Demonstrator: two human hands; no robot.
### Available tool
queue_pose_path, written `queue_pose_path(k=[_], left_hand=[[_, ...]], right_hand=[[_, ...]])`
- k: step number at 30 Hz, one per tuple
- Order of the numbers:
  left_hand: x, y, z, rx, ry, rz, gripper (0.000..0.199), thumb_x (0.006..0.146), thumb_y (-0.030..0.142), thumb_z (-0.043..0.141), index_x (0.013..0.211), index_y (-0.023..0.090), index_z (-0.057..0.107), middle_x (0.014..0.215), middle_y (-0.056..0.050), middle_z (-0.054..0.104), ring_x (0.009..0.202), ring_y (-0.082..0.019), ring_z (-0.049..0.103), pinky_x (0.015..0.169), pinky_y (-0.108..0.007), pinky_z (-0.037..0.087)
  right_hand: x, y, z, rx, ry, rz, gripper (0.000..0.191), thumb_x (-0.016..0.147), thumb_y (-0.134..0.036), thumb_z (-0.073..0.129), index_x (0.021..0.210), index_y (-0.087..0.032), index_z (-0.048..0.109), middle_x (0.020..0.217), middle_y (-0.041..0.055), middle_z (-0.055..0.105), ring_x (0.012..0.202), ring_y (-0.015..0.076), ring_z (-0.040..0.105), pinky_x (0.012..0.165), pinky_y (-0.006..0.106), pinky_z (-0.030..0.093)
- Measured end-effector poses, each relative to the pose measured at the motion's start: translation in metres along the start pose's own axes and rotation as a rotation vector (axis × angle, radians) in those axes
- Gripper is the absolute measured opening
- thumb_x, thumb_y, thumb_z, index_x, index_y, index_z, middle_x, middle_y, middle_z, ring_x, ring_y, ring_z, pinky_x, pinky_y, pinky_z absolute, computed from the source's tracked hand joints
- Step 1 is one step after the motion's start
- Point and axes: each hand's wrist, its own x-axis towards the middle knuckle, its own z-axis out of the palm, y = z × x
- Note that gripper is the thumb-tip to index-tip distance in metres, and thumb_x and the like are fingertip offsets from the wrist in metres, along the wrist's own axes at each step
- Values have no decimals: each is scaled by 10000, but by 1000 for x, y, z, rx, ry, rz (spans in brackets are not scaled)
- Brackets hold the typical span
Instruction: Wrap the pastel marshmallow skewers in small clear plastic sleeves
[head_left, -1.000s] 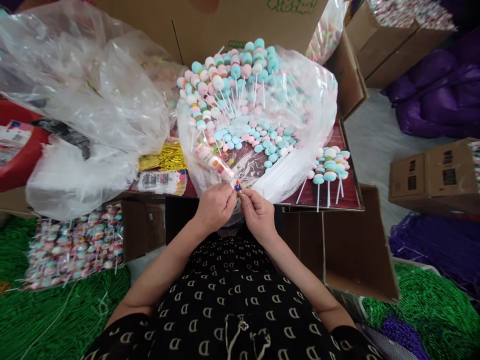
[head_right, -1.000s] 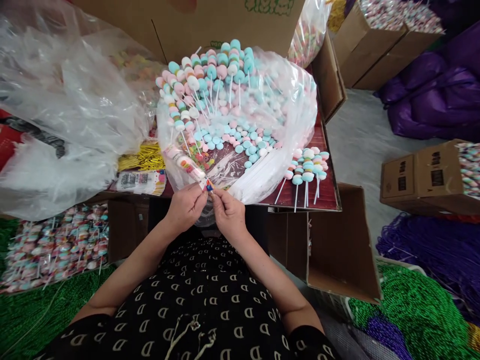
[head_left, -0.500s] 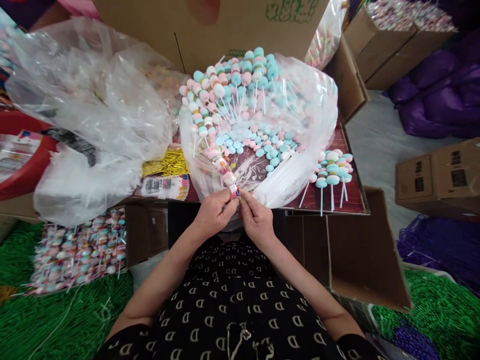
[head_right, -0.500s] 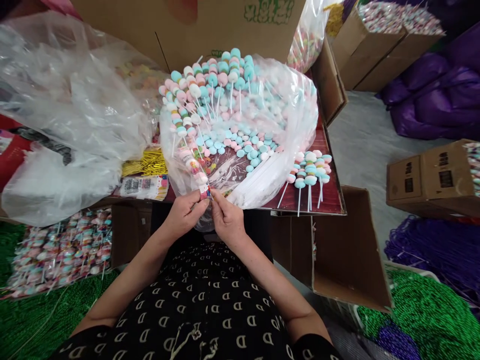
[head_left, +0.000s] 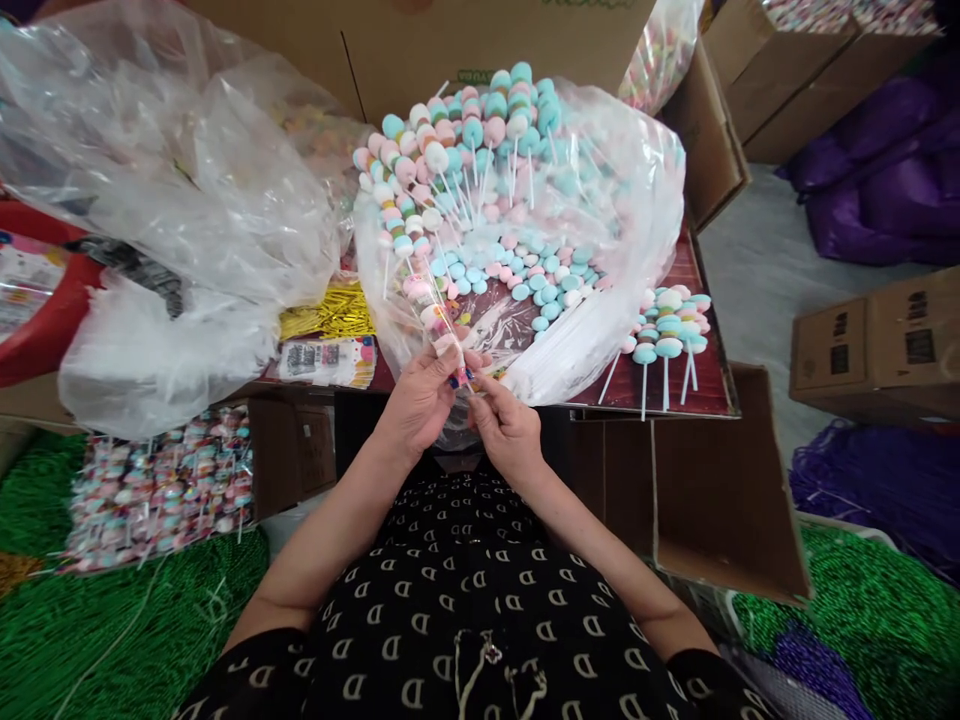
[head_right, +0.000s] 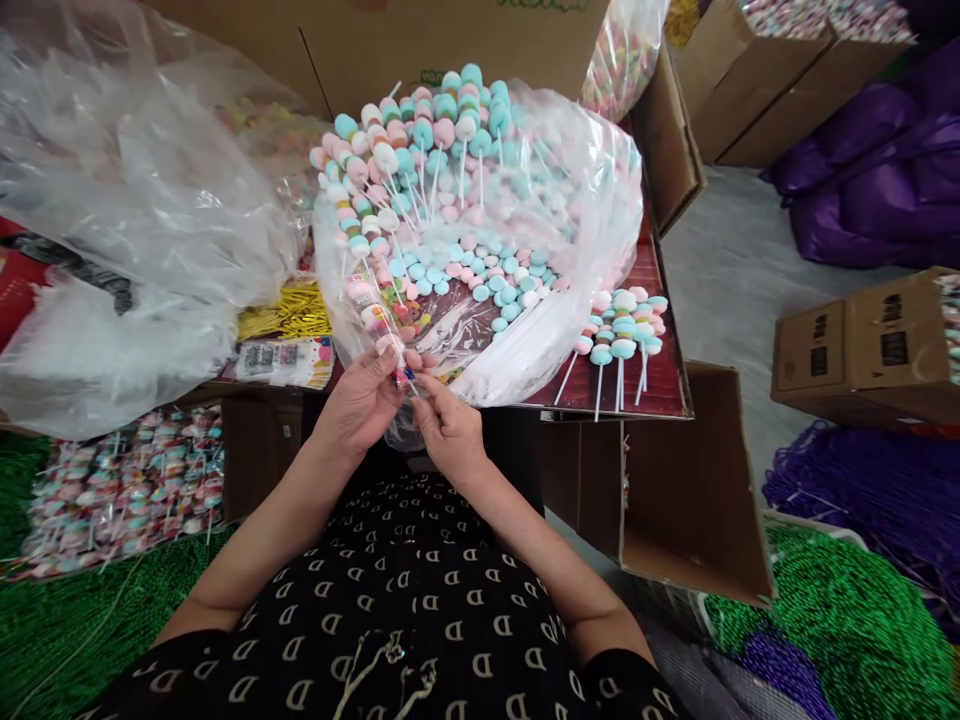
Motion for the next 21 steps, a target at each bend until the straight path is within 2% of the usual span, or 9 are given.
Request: queue_pose_path(k=[3,6,11,15,17,19,20,21], left_hand=[[-4,0,3,-46,10,3,412,772,293,886,1134,196,713,742,27,684,870,-174,723,871,-319,561],[-7,-5,5,-42,17,6,401,806,269,862,1169,194,710,671,45,614,769,-147,669,786,-288,539],[-8,-13,10,-35,16,-12,316,771,325,887,993,167,726,575,57,515,634,-121,561,598,-227,488],[-7,-13,10,-21,-4,-86,323,752,362,891,917,158,703,587,55,505,540,-115,488,430,-223,398],[-9,-10,8,-26,-18,-104,300,774,354,872,907,149,698,587,51,501,551,-121,510,447,-229,426],[-13,-7,6,-33,-44,-119,261,808,338,845,870,140,685,581,48,486,595,-123,559,563,-242,512],[-16,-6,6,-31,-77,-137,259,821,340,835,845,140,674,573,53,469,598,-117,568,638,-256,546],[-19,-6,6,-25,-130,-167,275,831,358,829,822,143,659,563,61,448,581,-107,561,697,-272,564]], right_hand=[[-1,-3,-4,57,-71,-3,306,996,-365,585,1232,-220,712,646,-25,691,517,141,607,601,281,557],[-1,-6,-6,62,-91,11,216,1008,-347,549,1066,-222,715,615,-37,657,497,124,578,570,259,522],[-1,-7,3,73,-21,70,209,1009,-371,540,918,-226,660,614,-34,634,518,125,570,571,261,502],[0,-7,0,114,-52,142,277,1005,-449,548,896,-225,670,591,-33,642,495,123,561,547,256,491],[3,-9,-14,93,-140,144,292,982,-462,597,853,-221,699,596,-24,669,503,124,575,556,256,494],[9,-11,-33,64,-205,129,302,950,-467,659,795,-217,727,634,-5,710,552,134,614,592,265,510],[13,-12,-42,69,-161,134,313,949,-478,665,793,-217,741,658,4,724,591,145,639,614,273,521],[18,-13,-50,108,-87,155,307,952,-500,663,868,-222,766,711,14,747,644,158,667,645,285,541]])
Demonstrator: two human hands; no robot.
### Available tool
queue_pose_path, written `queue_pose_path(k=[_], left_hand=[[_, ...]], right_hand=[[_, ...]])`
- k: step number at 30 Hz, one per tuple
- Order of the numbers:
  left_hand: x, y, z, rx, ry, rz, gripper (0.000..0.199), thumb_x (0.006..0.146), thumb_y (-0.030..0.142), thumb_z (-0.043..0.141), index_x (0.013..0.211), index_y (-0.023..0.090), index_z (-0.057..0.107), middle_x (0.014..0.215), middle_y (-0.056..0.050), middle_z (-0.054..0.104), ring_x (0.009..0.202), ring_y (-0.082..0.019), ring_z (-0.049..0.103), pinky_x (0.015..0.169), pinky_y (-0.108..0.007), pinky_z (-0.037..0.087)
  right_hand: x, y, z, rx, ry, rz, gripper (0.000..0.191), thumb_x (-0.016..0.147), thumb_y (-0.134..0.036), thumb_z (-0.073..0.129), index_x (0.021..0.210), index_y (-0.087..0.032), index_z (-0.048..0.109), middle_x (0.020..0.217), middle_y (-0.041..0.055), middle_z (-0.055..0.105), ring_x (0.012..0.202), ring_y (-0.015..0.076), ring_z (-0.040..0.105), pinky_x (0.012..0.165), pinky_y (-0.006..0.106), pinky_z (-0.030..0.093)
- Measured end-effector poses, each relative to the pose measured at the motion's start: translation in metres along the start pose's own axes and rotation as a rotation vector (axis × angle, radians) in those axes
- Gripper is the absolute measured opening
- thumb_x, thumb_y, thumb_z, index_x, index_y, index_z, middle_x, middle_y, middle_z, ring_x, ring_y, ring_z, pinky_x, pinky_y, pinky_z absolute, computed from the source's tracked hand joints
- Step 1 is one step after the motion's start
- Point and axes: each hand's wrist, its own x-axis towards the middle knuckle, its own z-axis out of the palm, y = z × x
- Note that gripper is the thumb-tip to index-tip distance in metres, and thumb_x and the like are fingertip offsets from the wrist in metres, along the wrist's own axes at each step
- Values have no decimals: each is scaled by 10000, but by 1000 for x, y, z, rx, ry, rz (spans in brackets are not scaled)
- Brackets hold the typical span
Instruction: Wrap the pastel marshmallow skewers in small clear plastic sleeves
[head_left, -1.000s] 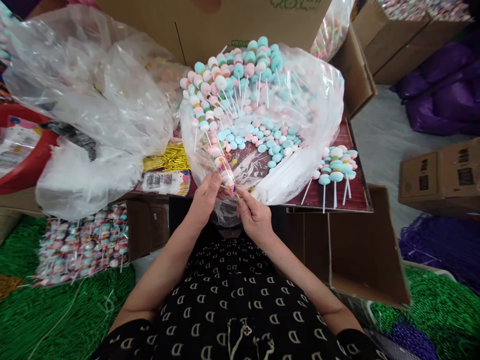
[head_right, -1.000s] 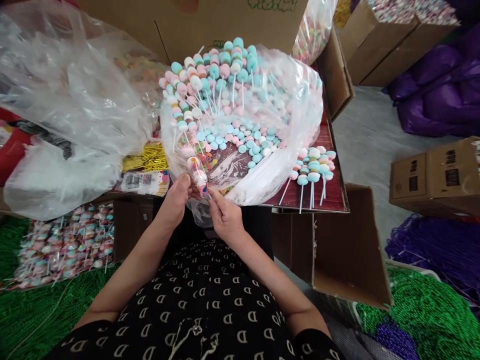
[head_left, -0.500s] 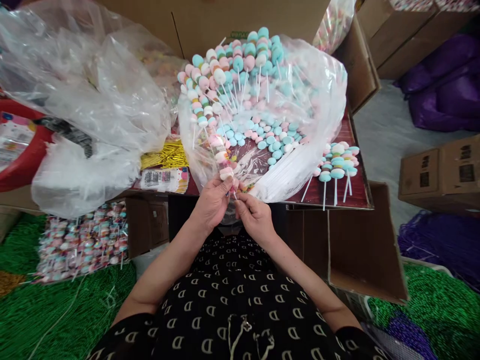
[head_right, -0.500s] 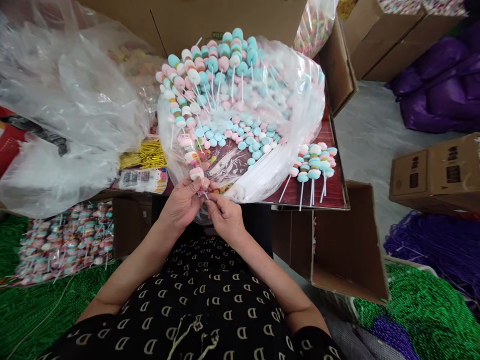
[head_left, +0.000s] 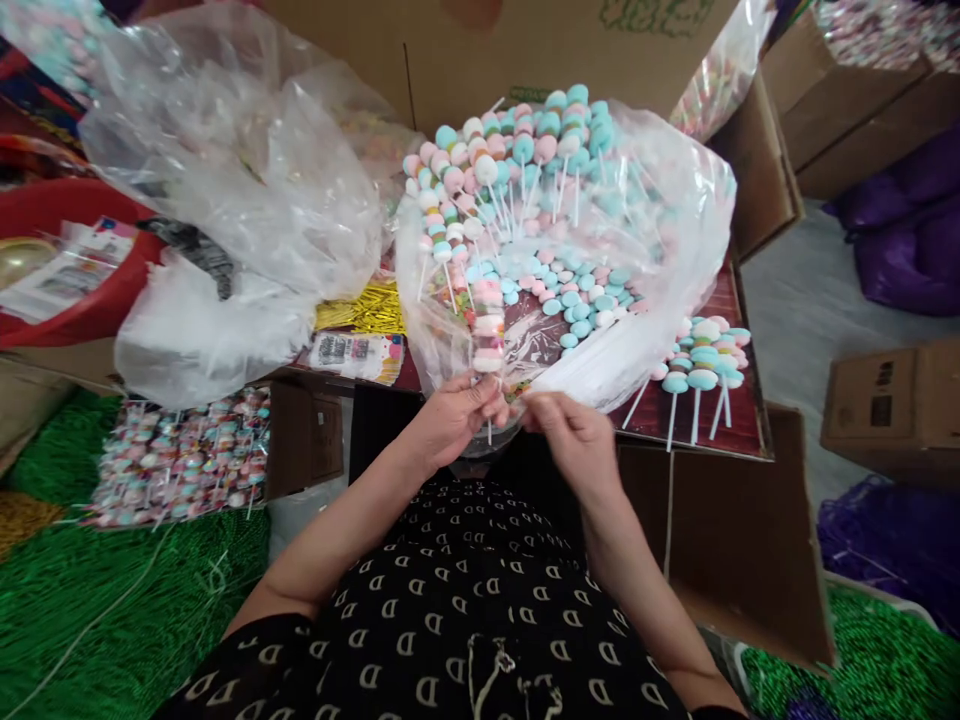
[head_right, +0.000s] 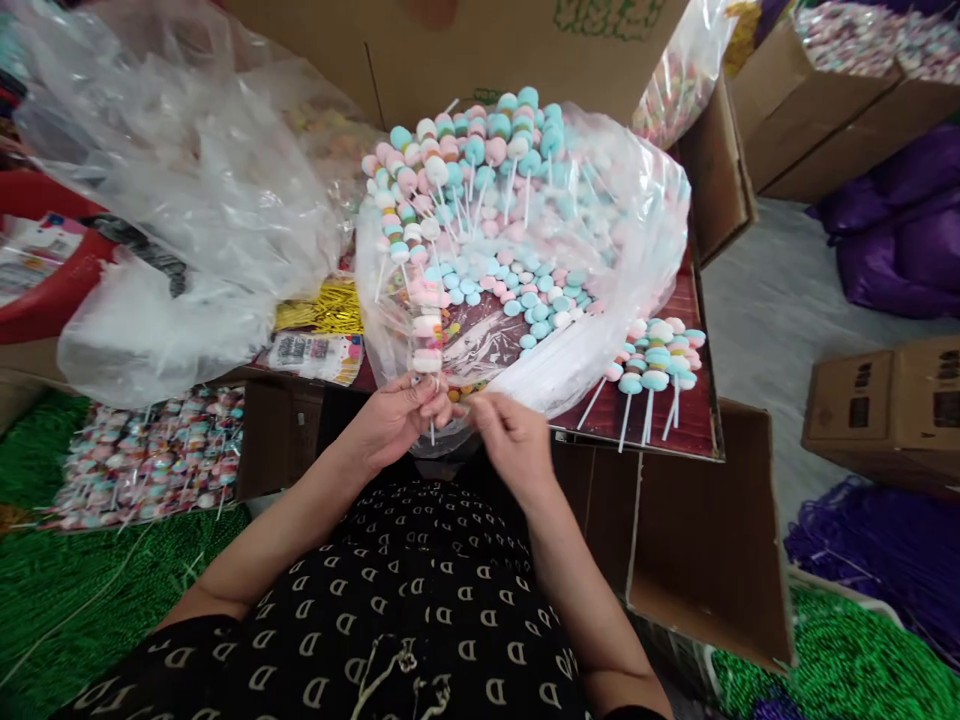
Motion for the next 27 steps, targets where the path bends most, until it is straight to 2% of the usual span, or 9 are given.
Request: queue_pose_path(k=[2,4,8,15,17,20,22,24,27], left_hand=[[-7,-4,2,24,-144,-95,344,839,433,821,793,155,624,547,83,399,520,-84,511,745,-299,576],[-11,-11,5,35,-280,-177,418,841,520,802,772,171,583,542,98,355,480,-72,453,715,-304,571],[-16,-22,3,139,-370,-161,521,855,629,733,698,207,471,550,97,333,482,-76,395,693,-318,562],[-11,-15,-7,1003,40,276,306,981,486,540,1094,219,637,864,-64,680,902,-263,671,902,-427,537],[-11,-11,-9,956,-8,271,327,989,507,528,1072,213,644,790,-45,652,836,-248,668,869,-418,543],[-14,-5,-15,577,-309,75,424,949,624,577,872,208,600,546,61,435,516,-138,482,709,-360,547],[-16,-1,-18,346,-431,-32,476,912,674,613,822,210,559,494,111,314,431,-91,337,637,-333,526],[-18,1,-21,340,-352,1,468,920,664,613,834,208,554,509,108,334,450,-89,340,630,-314,501],[-19,6,-27,660,34,220,334,952,493,641,802,208,553,599,50,470,568,-123,448,655,-287,435]], right_hand=[[8,-6,-10,186,50,29,394,895,-587,712,1084,-245,769,904,47,800,805,201,729,723,328,590],[15,-11,-11,399,-65,101,588,801,-659,773,1229,-259,724,1049,84,808,927,256,756,759,381,624],[15,-18,11,630,-211,218,567,751,-593,833,1183,-246,716,883,63,792,947,298,773,779,438,653],[5,-13,37,445,191,5,295,846,-406,815,1076,-267,691,913,8,801,910,196,756,930,385,620],[6,-17,29,429,121,-8,298,851,-401,818,1089,-267,700,963,13,803,882,184,748,849,347,633],[13,-27,14,482,-189,85,383,796,-418,867,1114,-252,732,1021,33,803,666,154,693,576,288,600],[19,-31,12,489,-280,130,395,751,-418,898,1073,-237,756,979,34,806,554,137,640,473,279,552],[26,-30,20,447,-184,106,346,723,-406,916,982,-229,771,897,17,801,554,138,638,483,278,552],[35,-24,45,323,62,15,304,694,-405,928,882,-229,765,838,-2,790,684,160,691,641,302,608]])
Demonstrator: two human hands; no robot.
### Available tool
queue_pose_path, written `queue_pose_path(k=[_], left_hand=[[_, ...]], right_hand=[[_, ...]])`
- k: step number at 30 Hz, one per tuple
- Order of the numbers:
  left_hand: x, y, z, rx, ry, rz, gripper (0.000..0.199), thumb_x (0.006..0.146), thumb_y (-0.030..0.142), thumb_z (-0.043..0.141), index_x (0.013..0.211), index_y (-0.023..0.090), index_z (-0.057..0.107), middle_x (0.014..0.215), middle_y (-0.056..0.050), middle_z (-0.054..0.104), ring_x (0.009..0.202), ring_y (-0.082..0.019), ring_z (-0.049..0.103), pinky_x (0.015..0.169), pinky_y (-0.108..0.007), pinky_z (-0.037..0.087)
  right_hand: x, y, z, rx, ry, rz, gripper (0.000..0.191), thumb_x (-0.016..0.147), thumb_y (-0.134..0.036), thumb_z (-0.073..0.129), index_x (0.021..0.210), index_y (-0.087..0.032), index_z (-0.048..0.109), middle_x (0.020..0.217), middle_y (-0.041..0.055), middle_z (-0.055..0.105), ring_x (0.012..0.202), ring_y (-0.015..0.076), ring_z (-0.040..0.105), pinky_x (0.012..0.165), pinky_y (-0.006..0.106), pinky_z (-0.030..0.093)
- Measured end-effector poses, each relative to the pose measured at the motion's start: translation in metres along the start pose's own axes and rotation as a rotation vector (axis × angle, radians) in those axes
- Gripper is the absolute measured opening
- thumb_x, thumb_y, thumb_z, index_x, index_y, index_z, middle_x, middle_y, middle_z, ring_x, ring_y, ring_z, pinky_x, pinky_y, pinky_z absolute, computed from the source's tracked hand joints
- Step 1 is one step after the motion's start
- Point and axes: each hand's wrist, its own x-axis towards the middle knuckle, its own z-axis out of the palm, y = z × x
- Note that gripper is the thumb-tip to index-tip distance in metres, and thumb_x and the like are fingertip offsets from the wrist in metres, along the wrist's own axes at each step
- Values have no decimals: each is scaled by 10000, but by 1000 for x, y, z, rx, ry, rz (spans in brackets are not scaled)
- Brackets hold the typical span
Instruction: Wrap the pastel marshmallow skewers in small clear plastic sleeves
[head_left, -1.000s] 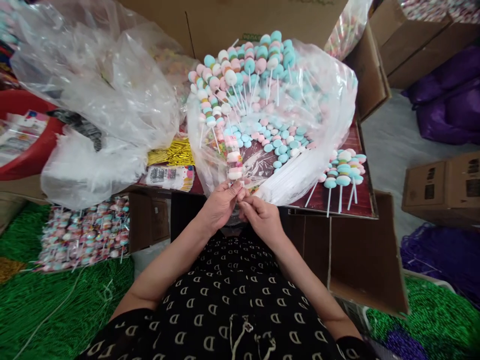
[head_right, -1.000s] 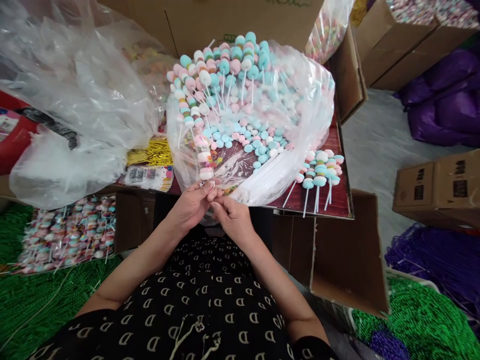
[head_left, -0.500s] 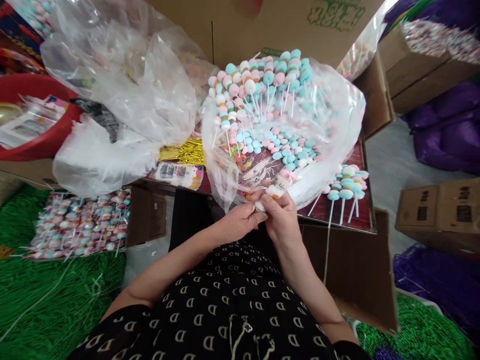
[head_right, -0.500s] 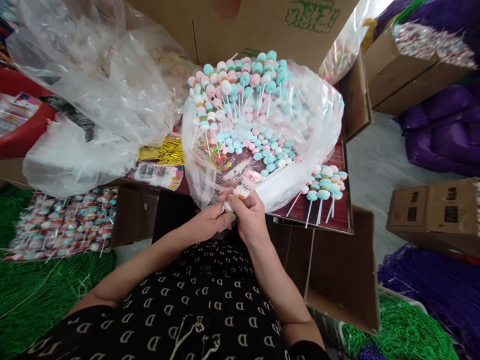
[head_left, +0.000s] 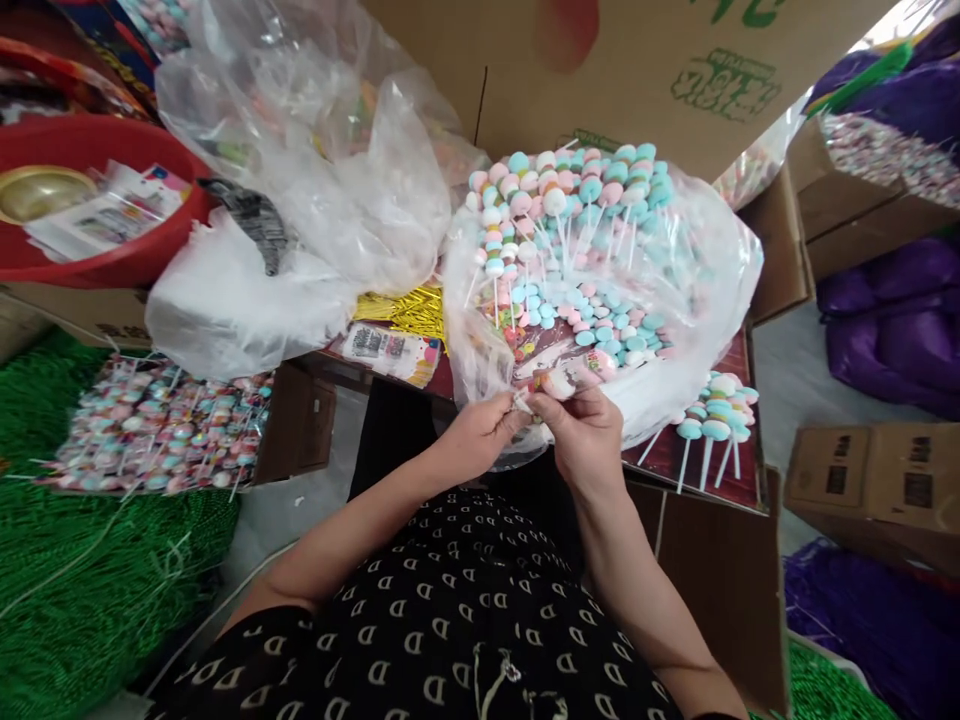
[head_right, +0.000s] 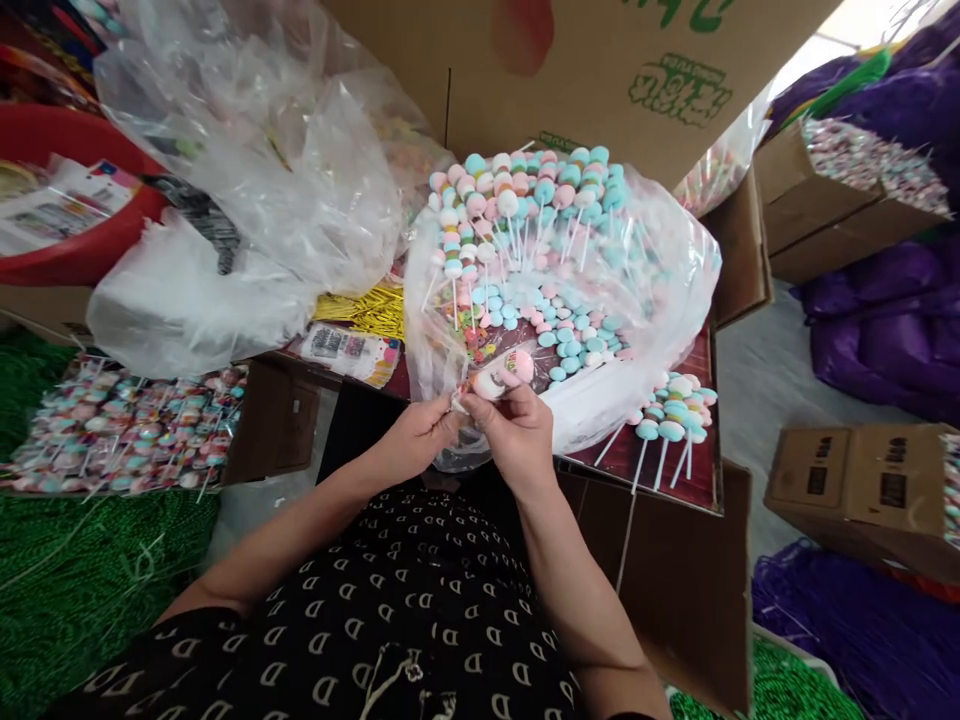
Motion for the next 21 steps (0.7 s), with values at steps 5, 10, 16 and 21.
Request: queue_pose_path(k=[5,10,16,21], left_hand=[[-9,-5,-34,124,408,78,138,891,296,727,814,207,653,674,5,603,630,-149,543,646,-259,386],[-19,-15,-81,-323,585,73,344,879,502,746,796,190,627,498,87,414,439,-81,353,562,-243,432],[-20,-19,-99,-527,674,54,398,849,509,799,772,173,599,470,121,328,399,-50,325,517,-225,465],[-17,-21,-101,-566,707,-4,395,903,504,760,777,173,585,463,124,324,381,-44,331,507,-207,463]], right_hand=[[18,10,38,-261,-158,-40,303,830,-479,806,999,-230,772,899,23,795,787,185,719,765,343,614],[60,9,85,-613,-459,-167,313,1017,-338,572,1250,-210,737,1171,88,791,1050,217,742,961,353,574],[103,24,142,-1343,-580,-244,328,1045,-176,457,1250,-136,710,1259,169,743,1148,275,704,974,350,528],[116,47,151,-1520,-586,-287,346,1052,-152,394,1195,-109,706,1211,188,720,1081,273,702,893,339,518]])
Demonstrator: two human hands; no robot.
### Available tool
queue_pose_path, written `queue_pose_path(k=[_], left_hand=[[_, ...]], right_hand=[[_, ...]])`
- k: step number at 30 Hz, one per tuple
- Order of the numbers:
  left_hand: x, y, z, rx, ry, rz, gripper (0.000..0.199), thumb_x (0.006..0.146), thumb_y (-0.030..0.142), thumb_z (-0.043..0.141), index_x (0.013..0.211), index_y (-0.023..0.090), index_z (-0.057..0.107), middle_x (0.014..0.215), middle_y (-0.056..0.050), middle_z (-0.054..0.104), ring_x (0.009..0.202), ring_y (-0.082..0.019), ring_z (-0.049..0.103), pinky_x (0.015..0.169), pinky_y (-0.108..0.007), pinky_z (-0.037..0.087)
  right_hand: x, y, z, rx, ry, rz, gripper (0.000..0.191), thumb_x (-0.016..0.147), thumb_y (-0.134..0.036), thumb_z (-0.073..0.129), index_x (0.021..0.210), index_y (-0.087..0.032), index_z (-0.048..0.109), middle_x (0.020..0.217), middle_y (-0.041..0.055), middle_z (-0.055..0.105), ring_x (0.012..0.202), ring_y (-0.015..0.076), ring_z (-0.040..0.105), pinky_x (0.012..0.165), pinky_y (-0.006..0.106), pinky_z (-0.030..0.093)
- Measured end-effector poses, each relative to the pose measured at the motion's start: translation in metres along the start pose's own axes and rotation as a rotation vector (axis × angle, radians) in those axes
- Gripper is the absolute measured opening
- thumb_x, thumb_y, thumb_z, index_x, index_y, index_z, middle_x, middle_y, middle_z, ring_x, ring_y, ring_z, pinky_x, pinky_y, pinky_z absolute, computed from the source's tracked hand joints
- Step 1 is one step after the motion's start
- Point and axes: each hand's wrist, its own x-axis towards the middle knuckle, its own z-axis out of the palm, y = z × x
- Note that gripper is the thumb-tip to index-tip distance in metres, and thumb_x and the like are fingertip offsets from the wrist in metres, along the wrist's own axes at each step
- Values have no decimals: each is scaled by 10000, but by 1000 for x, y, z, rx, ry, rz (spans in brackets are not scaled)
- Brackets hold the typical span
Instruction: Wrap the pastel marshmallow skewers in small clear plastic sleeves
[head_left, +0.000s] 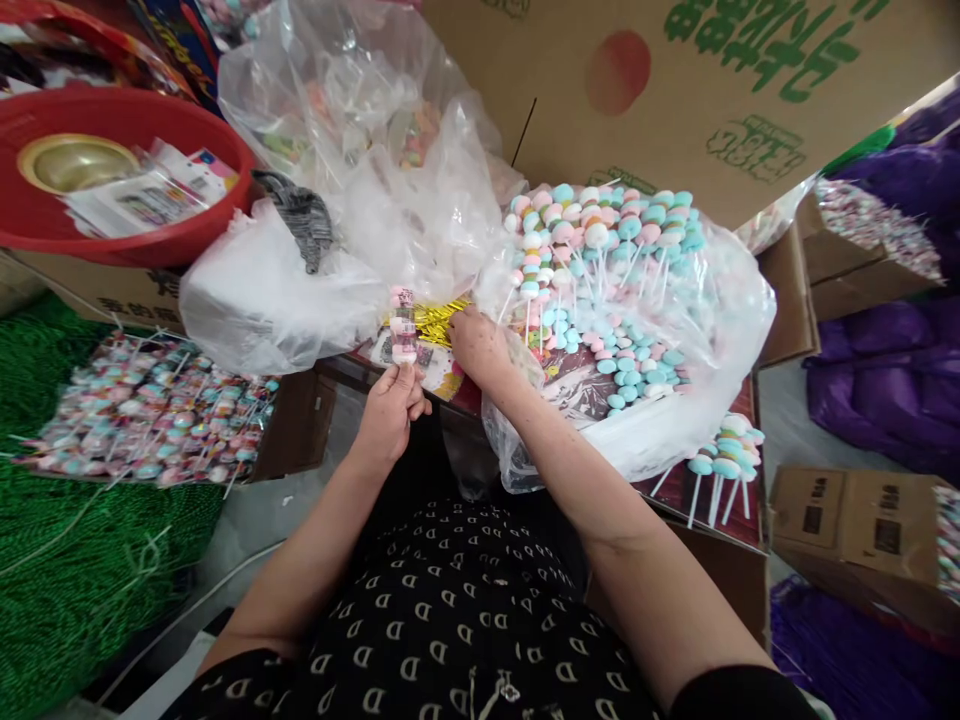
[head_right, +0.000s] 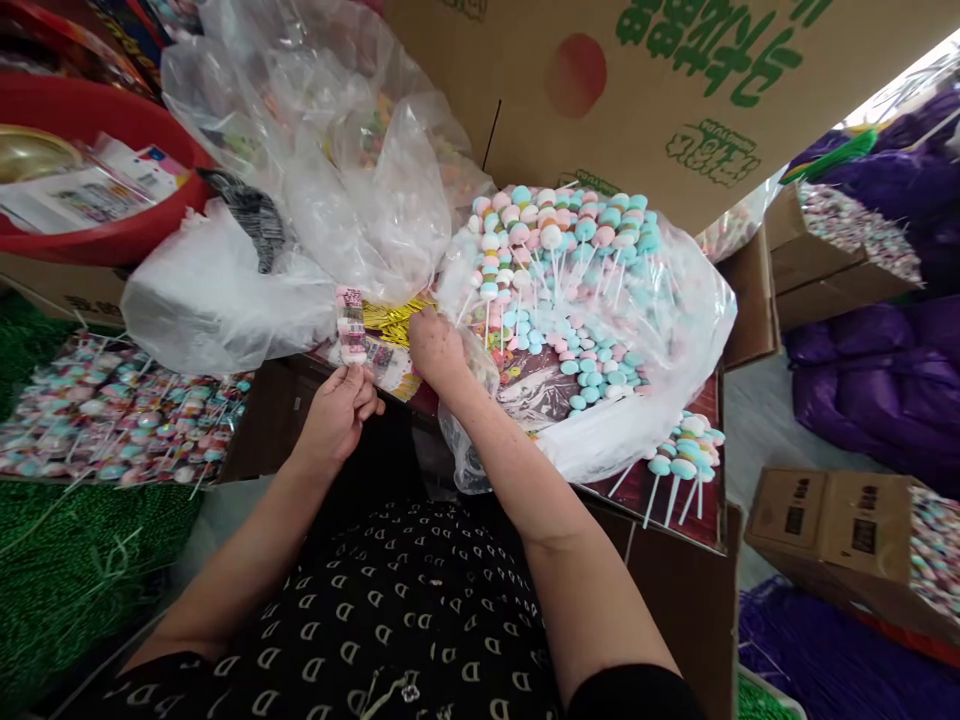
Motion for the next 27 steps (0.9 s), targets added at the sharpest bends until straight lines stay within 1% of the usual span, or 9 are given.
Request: queue_pose_path(k=[2,5,9,13,17,20,23,25,27], left_hand=[[2,0,0,-5,5,-9,389,907,493,759,775,171,585,460,124,324,377,-41,328,500,-202,456],[6,-1,0,-13,1,-10,377,911,475,755,768,169,589,455,123,323,374,-41,327,490,-202,450],[8,-2,1,-16,-3,-12,367,909,469,755,770,173,587,452,124,319,370,-45,328,486,-207,454],[8,-2,1,-11,-11,-19,375,892,477,768,771,179,576,456,127,312,376,-44,315,489,-203,451],[7,-3,2,-12,-30,1,385,867,486,788,774,177,577,460,127,325,385,-44,316,493,-204,451],[7,-5,3,-21,-47,16,398,844,498,807,780,173,586,463,127,332,387,-41,316,490,-205,450],[6,-7,4,-19,-41,15,400,842,500,808,776,173,588,457,130,319,381,-41,313,487,-207,450],[5,-7,4,-11,-30,9,395,861,504,792,780,175,590,456,130,310,379,-44,317,493,-212,455],[5,-6,3,-10,-21,1,394,879,511,777,788,177,589,458,130,306,378,-47,321,500,-214,457]], right_hand=[[2,3,4,-13,-4,15,375,1059,-154,360,1189,-124,710,1207,181,716,1052,265,703,866,330,513],[3,5,2,-18,-8,31,400,1067,-185,338,1180,-143,719,1185,178,722,1011,267,705,826,327,506],[-4,5,-11,-32,-10,22,405,1068,-214,342,1154,-157,733,1157,168,736,968,274,709,777,324,483],[-18,9,-25,-36,1,21,385,1046,-200,370,1129,-157,744,1133,158,741,938,270,709,744,326,457],[-26,16,-30,-3,40,57,396,1047,-212,365,1136,-128,741,1115,170,743,979,281,701,785,339,473],[-21,14,-30,63,44,8,406,1044,-169,352,1211,-135,721,1172,170,741,1028,275,703,848,345,493],[-8,8,-24,89,11,-69,436,1025,-100,341,1279,-161,691,1291,162,713,1058,270,712,859,346,511],[1,4,-17,62,-7,-77,436,1019,-75,338,1273,-148,686,1328,177,691,1068,276,718,863,352,520],[8,3,-9,31,-14,-66,425,1024,-72,335,1261,-126,683,1322,205,680,1071,286,721,872,365,526]])
